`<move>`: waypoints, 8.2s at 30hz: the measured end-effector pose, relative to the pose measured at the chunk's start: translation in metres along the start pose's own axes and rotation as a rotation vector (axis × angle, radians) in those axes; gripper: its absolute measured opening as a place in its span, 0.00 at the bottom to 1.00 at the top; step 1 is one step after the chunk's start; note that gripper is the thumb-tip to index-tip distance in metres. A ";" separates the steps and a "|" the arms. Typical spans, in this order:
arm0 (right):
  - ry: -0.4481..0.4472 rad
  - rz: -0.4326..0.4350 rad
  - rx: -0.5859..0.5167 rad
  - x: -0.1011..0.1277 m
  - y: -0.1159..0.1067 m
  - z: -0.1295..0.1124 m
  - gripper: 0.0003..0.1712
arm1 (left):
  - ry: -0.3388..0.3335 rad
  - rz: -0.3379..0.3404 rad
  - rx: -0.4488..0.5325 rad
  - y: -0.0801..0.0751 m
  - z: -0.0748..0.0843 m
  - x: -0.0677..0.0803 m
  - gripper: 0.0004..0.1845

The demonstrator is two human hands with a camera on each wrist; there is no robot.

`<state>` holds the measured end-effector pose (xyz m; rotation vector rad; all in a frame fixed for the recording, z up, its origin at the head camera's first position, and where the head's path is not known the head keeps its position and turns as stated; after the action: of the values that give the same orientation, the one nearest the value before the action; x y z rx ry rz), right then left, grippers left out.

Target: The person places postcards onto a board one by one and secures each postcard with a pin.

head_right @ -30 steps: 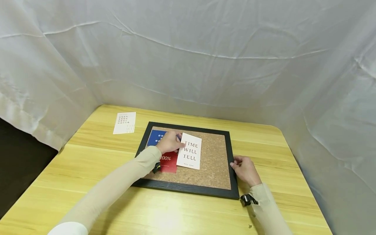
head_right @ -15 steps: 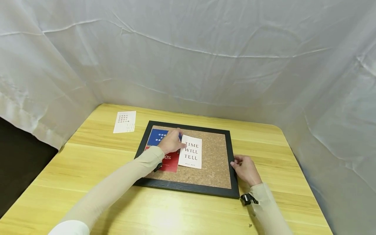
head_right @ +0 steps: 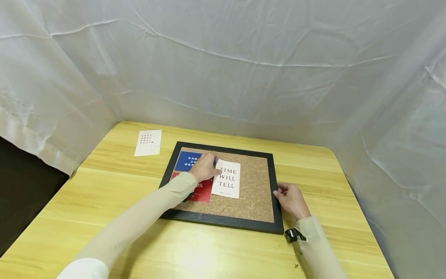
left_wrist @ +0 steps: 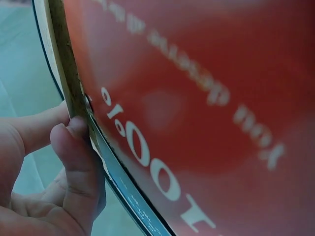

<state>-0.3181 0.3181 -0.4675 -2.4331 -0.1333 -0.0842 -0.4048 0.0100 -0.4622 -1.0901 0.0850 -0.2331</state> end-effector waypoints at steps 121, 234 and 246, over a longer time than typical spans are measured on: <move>-0.089 -0.055 0.122 0.047 -0.047 -0.003 0.25 | 0.424 -0.222 -0.473 -0.014 -0.029 0.013 0.41; -0.087 -0.029 0.147 0.077 -0.031 0.004 0.05 | 0.418 -0.226 -0.509 -0.015 -0.024 0.019 0.40; -0.126 -0.014 0.119 0.063 -0.031 -0.008 0.06 | 0.423 -0.223 -0.507 -0.015 -0.024 0.019 0.40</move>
<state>-0.2591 0.3405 -0.4354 -2.3182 -0.2065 0.0695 -0.3929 -0.0221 -0.4593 -1.5421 0.4191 -0.6680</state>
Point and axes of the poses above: each hand's wrist, its own x-axis away from the middle knuckle, its own y-axis out of the palm, z = x × y, the point moved 3 cm from there along -x, towards the middle knuckle, and after that the axes turned 12 degrees about -x, right-handed, at the moved point
